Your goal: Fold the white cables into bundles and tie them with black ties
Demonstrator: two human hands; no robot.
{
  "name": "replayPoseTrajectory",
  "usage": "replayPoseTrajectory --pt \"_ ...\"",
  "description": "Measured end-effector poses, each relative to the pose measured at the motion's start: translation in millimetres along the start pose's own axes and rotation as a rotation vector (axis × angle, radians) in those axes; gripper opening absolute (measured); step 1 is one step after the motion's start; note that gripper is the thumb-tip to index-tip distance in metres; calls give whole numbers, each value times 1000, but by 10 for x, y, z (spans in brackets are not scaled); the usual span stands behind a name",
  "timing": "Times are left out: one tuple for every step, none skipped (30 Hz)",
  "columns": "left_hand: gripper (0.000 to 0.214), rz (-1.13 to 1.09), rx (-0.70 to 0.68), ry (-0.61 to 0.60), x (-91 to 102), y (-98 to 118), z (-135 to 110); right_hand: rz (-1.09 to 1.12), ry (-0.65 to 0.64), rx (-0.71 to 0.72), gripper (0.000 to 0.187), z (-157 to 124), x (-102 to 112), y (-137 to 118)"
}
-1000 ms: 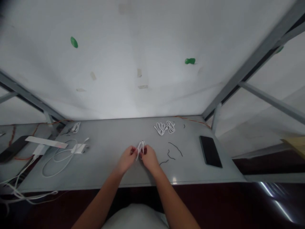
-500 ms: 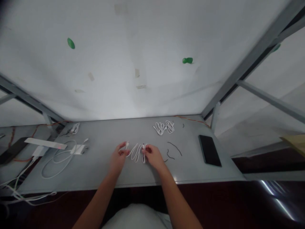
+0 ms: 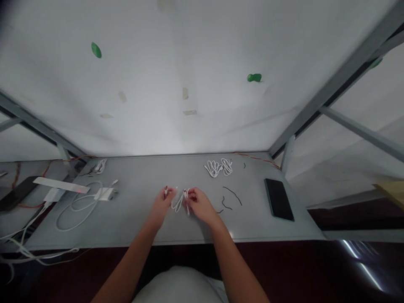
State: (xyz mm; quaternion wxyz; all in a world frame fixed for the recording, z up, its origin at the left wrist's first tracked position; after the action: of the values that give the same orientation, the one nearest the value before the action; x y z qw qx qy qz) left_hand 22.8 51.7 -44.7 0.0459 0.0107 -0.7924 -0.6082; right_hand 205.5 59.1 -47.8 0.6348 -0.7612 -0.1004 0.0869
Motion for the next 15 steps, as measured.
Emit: replayPoseTrajectory --pt "45 71 -38 -32 -56 58 -26 -7 -14 16 23 -20 -32 -27" --pt "42 135 -71 -50 -100 108 -46 -14 -26 29 22 -38 -58 -52" --pt "40 181 -95 -59 -130 149 -60 -18 -37 36 20 -54 -76 -72" --pt "36 211 -108 -81 -151 178 -67 -19 -49 37 20 -64 -89 -85" --pt "33 235 -114 -97 -161 197 -69 -19 -61 34 21 -70 -96 -90" --pt "31 260 -115 -107 -163 208 -67 -20 -69 31 22 -71 -98 -87" --pt "31 287 -109 -111 -159 212 -63 -23 -70 29 23 -66 -97 -78" --pt "32 315 -100 -110 -152 209 -58 -23 -65 28 24 -58 -96 -63" --pt "33 341 -89 -103 -145 202 -54 -21 -53 28 26 -48 -94 -45" --pt "35 361 -81 -85 -136 193 -50 -17 -33 27 27 -37 -94 -28" --pt "37 370 -76 -60 -129 181 -48 -15 -9 30 27 -27 -97 -15" --pt "38 372 -72 -30 -121 167 -46 -22 15 40 26 -22 -102 -10" --pt "39 367 -68 1 -113 152 -44 -45 37 60 24 -21 -110 -14" --pt "41 359 -61 29 -104 136 -42 -91 58 85 22 -26 -119 -29" --pt "42 351 -52 55 -95 121 -39 -157 77 111 18 -39 -129 -53"
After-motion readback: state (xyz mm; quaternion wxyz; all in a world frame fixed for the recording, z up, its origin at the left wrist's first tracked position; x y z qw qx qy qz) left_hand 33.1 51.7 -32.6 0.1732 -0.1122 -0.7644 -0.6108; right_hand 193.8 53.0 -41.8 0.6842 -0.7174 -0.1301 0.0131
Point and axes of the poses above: each hand's wrist, its own z-axis towards the middle knuckle, its own x-axis out of the back of the hand, y = z × x, the point moved 2 cm from there along z, towards the middle knuckle, and after that the axes turned 3 degrees about -z, right-handed, at the moved point
